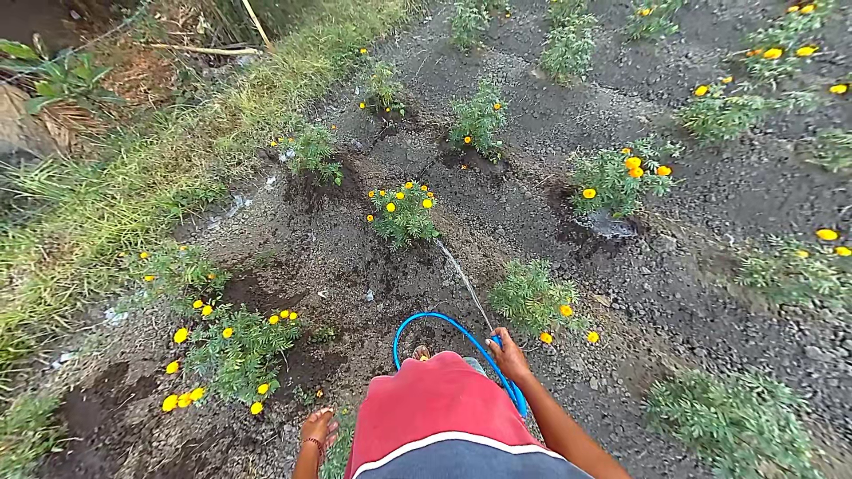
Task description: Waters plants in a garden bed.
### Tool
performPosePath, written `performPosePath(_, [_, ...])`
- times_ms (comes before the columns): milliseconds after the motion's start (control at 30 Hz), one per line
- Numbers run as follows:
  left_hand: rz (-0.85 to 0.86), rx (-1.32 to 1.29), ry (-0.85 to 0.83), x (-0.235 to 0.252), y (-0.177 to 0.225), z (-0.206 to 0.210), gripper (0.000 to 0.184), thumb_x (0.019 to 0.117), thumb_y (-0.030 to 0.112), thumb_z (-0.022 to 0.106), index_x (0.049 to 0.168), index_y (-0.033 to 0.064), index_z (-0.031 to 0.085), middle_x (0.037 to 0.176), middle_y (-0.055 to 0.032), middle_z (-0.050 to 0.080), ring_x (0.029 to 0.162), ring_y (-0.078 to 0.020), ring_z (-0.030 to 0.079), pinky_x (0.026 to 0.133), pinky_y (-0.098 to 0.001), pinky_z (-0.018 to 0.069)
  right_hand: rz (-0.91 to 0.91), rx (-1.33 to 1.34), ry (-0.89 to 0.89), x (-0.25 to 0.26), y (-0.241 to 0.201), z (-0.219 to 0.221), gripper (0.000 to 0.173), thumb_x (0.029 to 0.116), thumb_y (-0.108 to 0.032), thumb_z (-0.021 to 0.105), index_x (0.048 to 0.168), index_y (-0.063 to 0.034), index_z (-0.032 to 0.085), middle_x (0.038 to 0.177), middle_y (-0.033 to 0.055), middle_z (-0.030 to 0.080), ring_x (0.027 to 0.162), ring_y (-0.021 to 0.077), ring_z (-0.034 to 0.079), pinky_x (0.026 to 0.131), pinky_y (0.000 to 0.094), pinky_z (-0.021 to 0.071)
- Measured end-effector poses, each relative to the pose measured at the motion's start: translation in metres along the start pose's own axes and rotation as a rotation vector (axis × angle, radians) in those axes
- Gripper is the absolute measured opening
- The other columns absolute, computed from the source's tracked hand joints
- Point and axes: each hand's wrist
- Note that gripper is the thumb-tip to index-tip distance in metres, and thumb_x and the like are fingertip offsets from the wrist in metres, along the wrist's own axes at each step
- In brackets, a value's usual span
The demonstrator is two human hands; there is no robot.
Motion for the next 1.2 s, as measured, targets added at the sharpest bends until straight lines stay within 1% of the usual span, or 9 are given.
performPosePath(100, [-0.004, 0.009, -0.004, 0.0, 0.0, 0.0, 0.032, 0.1054, 0.014, 0.059, 0.134, -0.0016, 0.059, 0.125, -0.0265, 0.063, 0.097, -0.0319, 0.067, 0.079, -0.0451, 0.0563, 0.0, 0.008, 0.007, -0.001, 0.0, 0.0, 0.033, 0.1073, -0.021, 0.055, 0.136, -0.005, 0.051, 0.097, 0.0231, 0.067, 0.082, 0.0362, 0.068, 0.08, 0.0538, 0.0539])
performPosePath(233, [-0.002, 0.009, -0.004, 0.0, 0.001, 0.0, 0.032, 0.1056, 0.014, 0.059, 0.134, -0.0019, 0.058, 0.126, -0.0266, 0.063, 0.097, -0.0318, 0.067, 0.079, -0.0447, 0.0562, 0.002, -0.007, -0.008, -0.001, 0.003, 0.001, 0.034, 0.1073, -0.022, 0.055, 0.136, -0.0054, 0.051, 0.099, 0.0233, 0.067, 0.083, 0.037, 0.068, 0.08, 0.0546, 0.0539])
performPosePath(400, [0.004, 0.001, 0.002, 0.002, -0.001, -0.001, 0.033, 0.1051, 0.014, 0.06, 0.134, -0.0021, 0.058, 0.125, -0.0263, 0.063, 0.097, -0.0311, 0.067, 0.08, -0.0443, 0.0562, 0.002, -0.035, -0.03, -0.006, -0.003, 0.005, 0.034, 0.1071, -0.023, 0.055, 0.136, -0.006, 0.052, 0.102, 0.0241, 0.068, 0.089, 0.0381, 0.069, 0.085, 0.056, 0.0538])
performPosePath(467, [0.005, 0.003, -0.003, 0.002, -0.002, -0.001, 0.032, 0.1053, 0.013, 0.059, 0.134, -0.0026, 0.058, 0.125, -0.0265, 0.063, 0.097, -0.0311, 0.067, 0.08, -0.0441, 0.0566, -0.013, -0.025, -0.025, -0.005, -0.003, 0.007, 0.033, 0.1071, -0.023, 0.055, 0.135, -0.006, 0.052, 0.1, 0.0227, 0.068, 0.087, 0.0368, 0.069, 0.084, 0.0552, 0.0541])
performPosePath(700, [-0.001, -0.009, -0.001, 0.002, -0.003, 0.0, 0.032, 0.1051, 0.013, 0.059, 0.133, -0.0026, 0.059, 0.124, -0.0271, 0.063, 0.097, -0.0325, 0.067, 0.08, -0.0457, 0.0566, -0.016, -0.034, -0.03, -0.005, -0.009, 0.01, 0.034, 0.1073, -0.023, 0.055, 0.136, -0.0068, 0.051, 0.102, 0.023, 0.068, 0.089, 0.0373, 0.069, 0.085, 0.0553, 0.0538])
performPosePath(833, [0.002, -0.007, -0.002, 0.002, -0.004, 0.001, 0.032, 0.1048, 0.013, 0.059, 0.133, -0.0023, 0.059, 0.124, -0.0268, 0.064, 0.098, -0.033, 0.068, 0.08, -0.0466, 0.0566, -0.039, -0.006, -0.017, -0.006, -0.007, 0.011, 0.032, 0.1066, -0.022, 0.056, 0.134, -0.0054, 0.053, 0.096, 0.022, 0.068, 0.083, 0.0363, 0.068, 0.081, 0.055, 0.0539])
performPosePath(867, [-0.003, -0.006, 0.0, 0.002, -0.003, 0.001, 0.032, 0.1049, 0.013, 0.059, 0.133, -0.0023, 0.058, 0.124, -0.0268, 0.064, 0.098, -0.0329, 0.068, 0.08, -0.0463, 0.0565, -0.042, -0.006, -0.017, -0.006, -0.006, 0.011, 0.032, 0.1065, -0.022, 0.056, 0.134, -0.0052, 0.052, 0.096, 0.0221, 0.068, 0.083, 0.0365, 0.068, 0.081, 0.0551, 0.054])
performPosePath(1067, [-0.011, -0.005, -0.002, 0.002, -0.002, 0.001, 0.033, 0.105, 0.013, 0.059, 0.134, -0.0028, 0.057, 0.125, -0.0269, 0.063, 0.098, -0.032, 0.067, 0.08, -0.0452, 0.0564, -0.026, -0.03, -0.044, -0.006, -0.008, 0.011, 0.033, 0.1069, -0.024, 0.055, 0.135, -0.0067, 0.052, 0.097, 0.022, 0.068, 0.083, 0.0361, 0.069, 0.08, 0.0548, 0.0543])
performPosePath(1200, [-0.013, 0.005, -0.002, 0.004, -0.003, 0.002, 0.033, 0.1052, 0.014, 0.059, 0.134, -0.0021, 0.058, 0.124, -0.0263, 0.063, 0.097, -0.0314, 0.067, 0.08, -0.0446, 0.0564, -0.057, -0.048, -0.054, -0.009, -0.012, 0.012, 0.033, 0.1068, -0.023, 0.055, 0.135, -0.0065, 0.052, 0.098, 0.0222, 0.068, 0.085, 0.0364, 0.069, 0.082, 0.0549, 0.0544])
Point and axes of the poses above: each hand's wrist, its own x-axis towards the middle knuckle, its own z-axis out of the palm, y = z × x
